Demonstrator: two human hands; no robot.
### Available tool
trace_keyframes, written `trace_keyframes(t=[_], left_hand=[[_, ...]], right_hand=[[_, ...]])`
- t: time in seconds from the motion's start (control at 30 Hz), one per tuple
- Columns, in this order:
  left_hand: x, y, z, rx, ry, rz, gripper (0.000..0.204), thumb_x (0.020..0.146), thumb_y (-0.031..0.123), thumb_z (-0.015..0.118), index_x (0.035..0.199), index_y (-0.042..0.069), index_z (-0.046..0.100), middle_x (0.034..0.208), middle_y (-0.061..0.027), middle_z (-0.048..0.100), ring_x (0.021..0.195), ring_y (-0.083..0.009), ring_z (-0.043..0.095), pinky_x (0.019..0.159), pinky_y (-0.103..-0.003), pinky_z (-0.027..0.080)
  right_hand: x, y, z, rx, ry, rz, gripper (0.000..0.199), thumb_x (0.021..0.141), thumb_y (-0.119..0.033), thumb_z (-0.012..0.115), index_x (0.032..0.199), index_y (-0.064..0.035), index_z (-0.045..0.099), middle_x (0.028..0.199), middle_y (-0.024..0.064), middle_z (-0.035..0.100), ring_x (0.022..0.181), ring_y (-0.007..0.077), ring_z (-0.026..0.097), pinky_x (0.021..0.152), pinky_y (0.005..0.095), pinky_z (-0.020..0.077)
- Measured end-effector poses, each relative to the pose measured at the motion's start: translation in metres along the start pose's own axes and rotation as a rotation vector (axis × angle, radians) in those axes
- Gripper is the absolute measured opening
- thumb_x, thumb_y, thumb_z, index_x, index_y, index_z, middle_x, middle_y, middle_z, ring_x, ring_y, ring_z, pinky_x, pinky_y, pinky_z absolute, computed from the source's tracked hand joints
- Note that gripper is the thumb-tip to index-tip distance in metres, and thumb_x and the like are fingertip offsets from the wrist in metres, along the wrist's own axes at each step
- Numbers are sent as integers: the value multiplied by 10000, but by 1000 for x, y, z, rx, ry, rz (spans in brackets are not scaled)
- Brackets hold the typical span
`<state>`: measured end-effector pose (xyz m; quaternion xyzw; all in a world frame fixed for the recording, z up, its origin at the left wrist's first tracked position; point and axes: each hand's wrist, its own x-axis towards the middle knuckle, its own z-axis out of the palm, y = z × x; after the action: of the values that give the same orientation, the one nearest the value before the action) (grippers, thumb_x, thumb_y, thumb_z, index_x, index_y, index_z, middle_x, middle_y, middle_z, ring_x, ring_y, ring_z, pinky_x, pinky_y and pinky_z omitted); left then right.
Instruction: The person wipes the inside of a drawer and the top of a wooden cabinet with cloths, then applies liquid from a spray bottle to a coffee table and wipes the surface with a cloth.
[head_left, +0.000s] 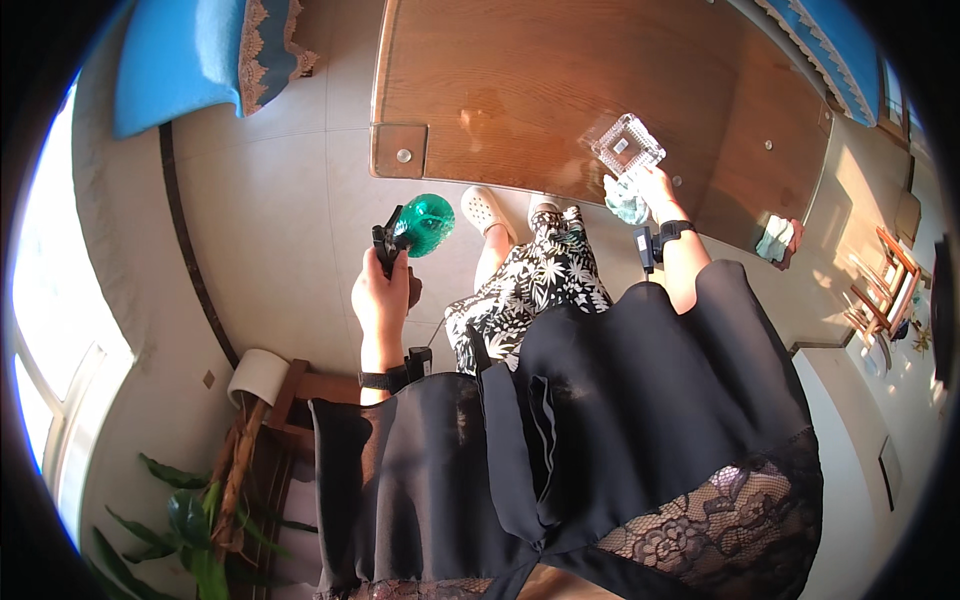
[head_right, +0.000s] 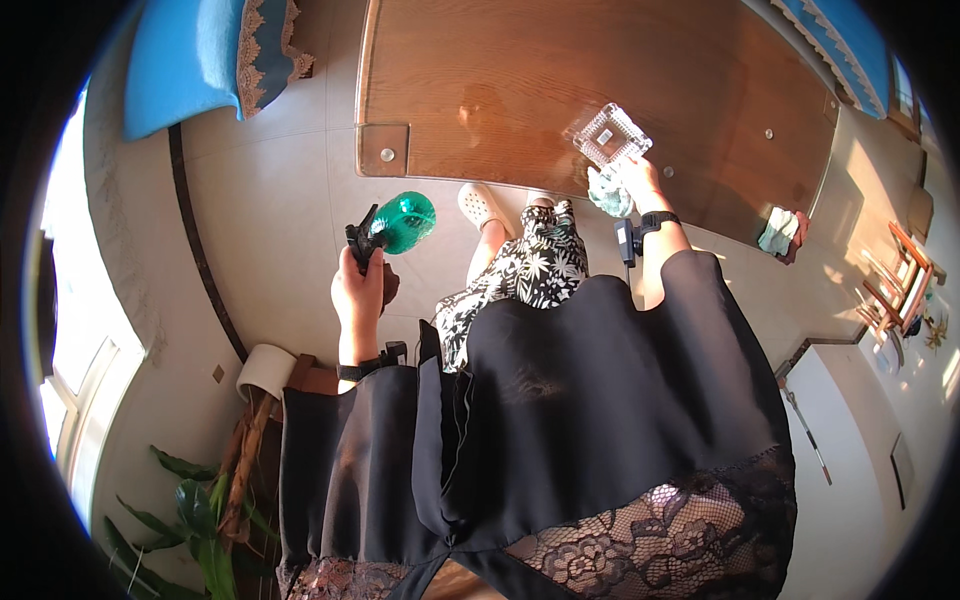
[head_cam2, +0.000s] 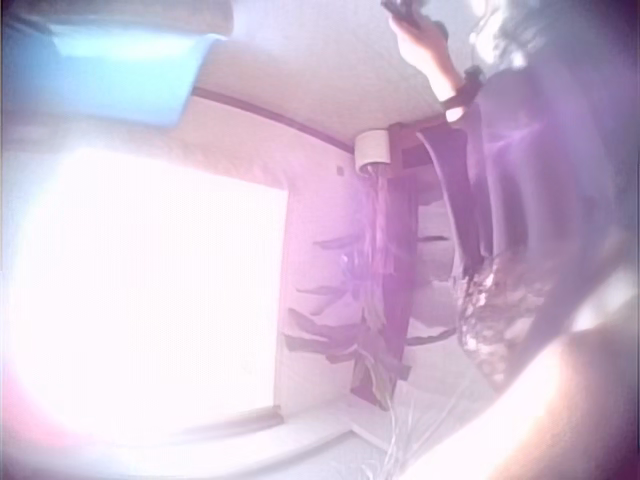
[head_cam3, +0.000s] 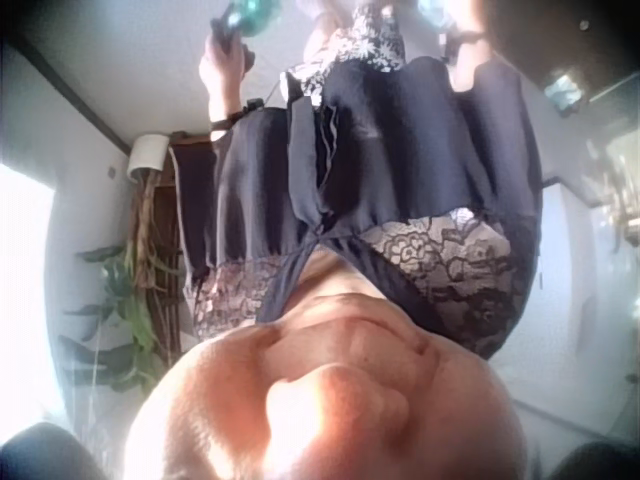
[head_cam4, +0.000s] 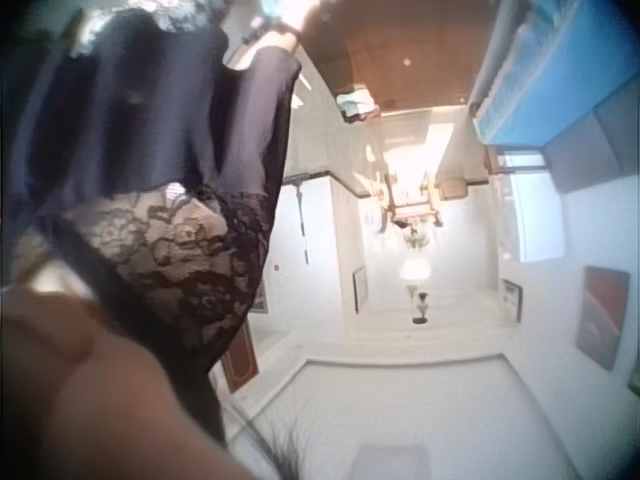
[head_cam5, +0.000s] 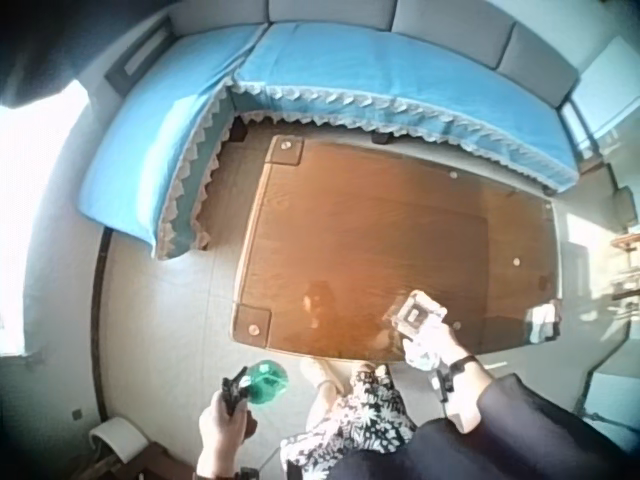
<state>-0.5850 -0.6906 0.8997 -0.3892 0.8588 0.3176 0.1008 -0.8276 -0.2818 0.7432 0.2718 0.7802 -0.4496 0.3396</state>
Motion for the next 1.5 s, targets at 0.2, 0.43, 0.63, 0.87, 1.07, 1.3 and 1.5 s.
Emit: trace_keyframes(t=[0.2, 0.43, 0.63, 0.87, 1.07, 1.3, 1.5], left_hand=[[4, 11, 8, 99, -30, 28, 289, 854, 358, 624, 903, 81, 560, 666, -117, 627, 617, -335, 619, 556, -419, 476], [-6, 43, 8, 233, -63, 3, 319, 856, 359, 614, 993, 74, 570, 711, -136, 648, 667, -356, 631, 590, -431, 490], [4, 53, 6, 190, -28, 74, 310, 846, 334, 629, 975, 59, 567, 694, -147, 640, 650, -364, 624, 573, -434, 487], [29, 15, -18, 100, -75, 71, 278, 835, 325, 631, 950, 79, 575, 703, -140, 641, 664, -362, 624, 596, -437, 488], [56, -51, -55, 58, -111, 60, 277, 822, 319, 640, 944, 80, 574, 701, -138, 641, 661, -354, 626, 594, -434, 487], [74, -123, -85, -54, -111, 31, 263, 822, 303, 654, 921, 72, 575, 684, -127, 632, 656, -333, 625, 583, -410, 480], [49, -193, -111, -184, 8, -232, 236, 836, 275, 658, 933, 74, 581, 682, -112, 632, 644, -312, 630, 586, -389, 480]], right_hand=[[18, 20, -29, -158, 57, 56, 305, 900, -256, 543, 1061, -15, 639, 930, 65, 659, 825, 140, 619, 758, 304, 513], [-15, -6, -21, -188, -4, 84, 436, 904, -432, 563, 843, -19, 689, 749, 35, 676, 685, 128, 619, 638, 284, 490], [-67, 36, 2, 391, -314, 513, 562, 929, -565, 446, 1093, -62, 637, 1051, 73, 674, 952, 169, 645, 839, 319, 513], [-49, -64, 102, 211, -186, -158, 304, 914, -277, 616, 1096, -37, 582, 996, 45, 612, 890, 126, 564, 724, 281, 494], [-34, -64, 233, -231, 600, -178, 434, 804, -461, 579, 826, -33, 646, 689, 65, 623, 563, 197, 618, 472, 328, 495], [-43, -98, 368, -63, -235, -298, 384, 837, -388, 548, 837, -16, 645, 735, 83, 653, 564, 189, 579, 550, 309, 470], [-42, -263, 384, -185, 98, -525, 412, 839, -358, 581, 957, 27, 667, 833, 117, 681, 711, 232, 649, 644, 344, 517]])
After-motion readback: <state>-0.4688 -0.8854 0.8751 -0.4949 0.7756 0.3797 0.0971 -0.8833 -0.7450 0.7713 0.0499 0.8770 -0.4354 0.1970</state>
